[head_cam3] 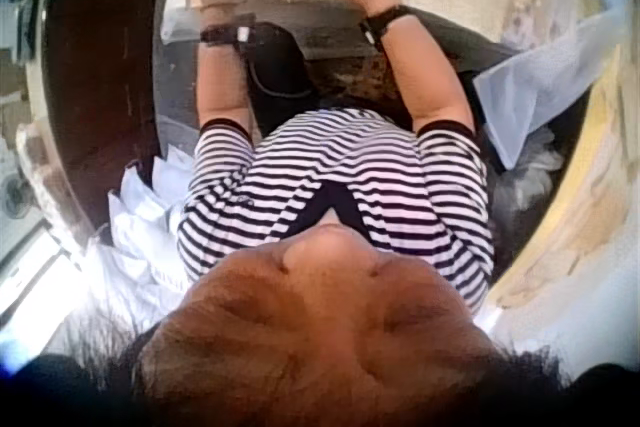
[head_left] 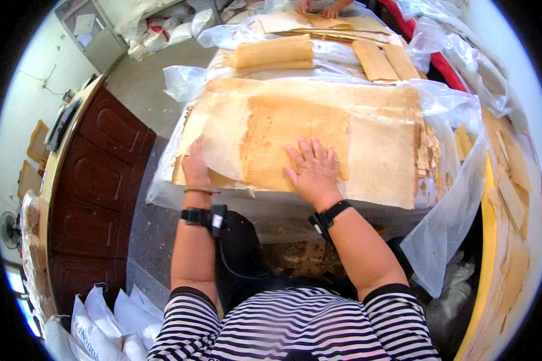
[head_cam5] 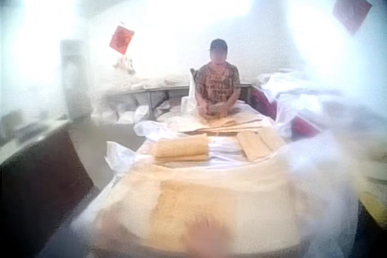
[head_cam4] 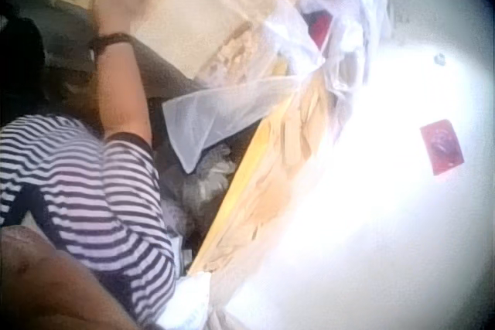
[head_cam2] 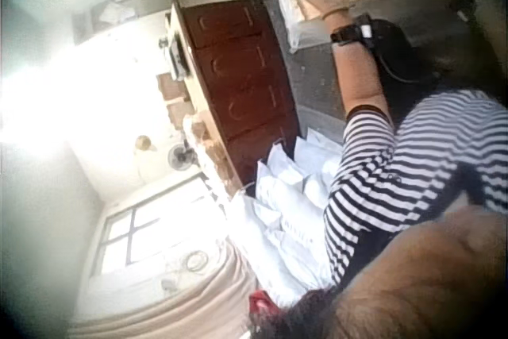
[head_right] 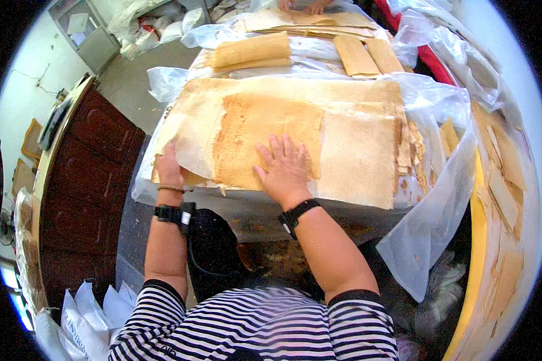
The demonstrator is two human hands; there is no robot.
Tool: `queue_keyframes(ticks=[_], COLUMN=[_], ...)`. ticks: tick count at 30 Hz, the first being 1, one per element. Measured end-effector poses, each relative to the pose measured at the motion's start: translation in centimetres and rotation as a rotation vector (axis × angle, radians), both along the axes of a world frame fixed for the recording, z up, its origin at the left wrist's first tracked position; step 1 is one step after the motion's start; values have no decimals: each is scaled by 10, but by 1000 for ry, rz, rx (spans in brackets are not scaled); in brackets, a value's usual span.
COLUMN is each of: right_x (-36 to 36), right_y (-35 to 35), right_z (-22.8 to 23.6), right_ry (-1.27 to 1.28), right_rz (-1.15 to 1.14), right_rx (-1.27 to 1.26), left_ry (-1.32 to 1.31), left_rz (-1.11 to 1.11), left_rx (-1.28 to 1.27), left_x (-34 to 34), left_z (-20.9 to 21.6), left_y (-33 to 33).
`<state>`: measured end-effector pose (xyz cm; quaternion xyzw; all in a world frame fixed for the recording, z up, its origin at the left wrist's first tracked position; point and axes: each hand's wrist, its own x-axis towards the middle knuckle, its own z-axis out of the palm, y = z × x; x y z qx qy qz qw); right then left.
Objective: The recorder sorts and stacks thin, brittle sheets of organic material, likely dried tofu skin or wood veneer, at a large table.
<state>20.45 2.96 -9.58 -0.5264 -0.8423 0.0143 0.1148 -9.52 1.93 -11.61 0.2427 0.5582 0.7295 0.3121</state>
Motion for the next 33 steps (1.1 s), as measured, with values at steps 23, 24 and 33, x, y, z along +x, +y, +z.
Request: queue_keyframes(ticks=[23, 24, 33], right_x=[10, 10, 21], right_y=[-11, -10, 0], right_z=[6, 3, -15], right_ry=[73, 88, 297], right_rz=[60, 61, 31], right_rx=[-28, -19, 78], left_ry=[1196, 1202, 1197], left_rz=[-581, -694, -1046], left_rx=[264, 149, 220], left_x=[314, 322, 301], left_z=[79, 78, 106], left_y=[-6, -4, -10])
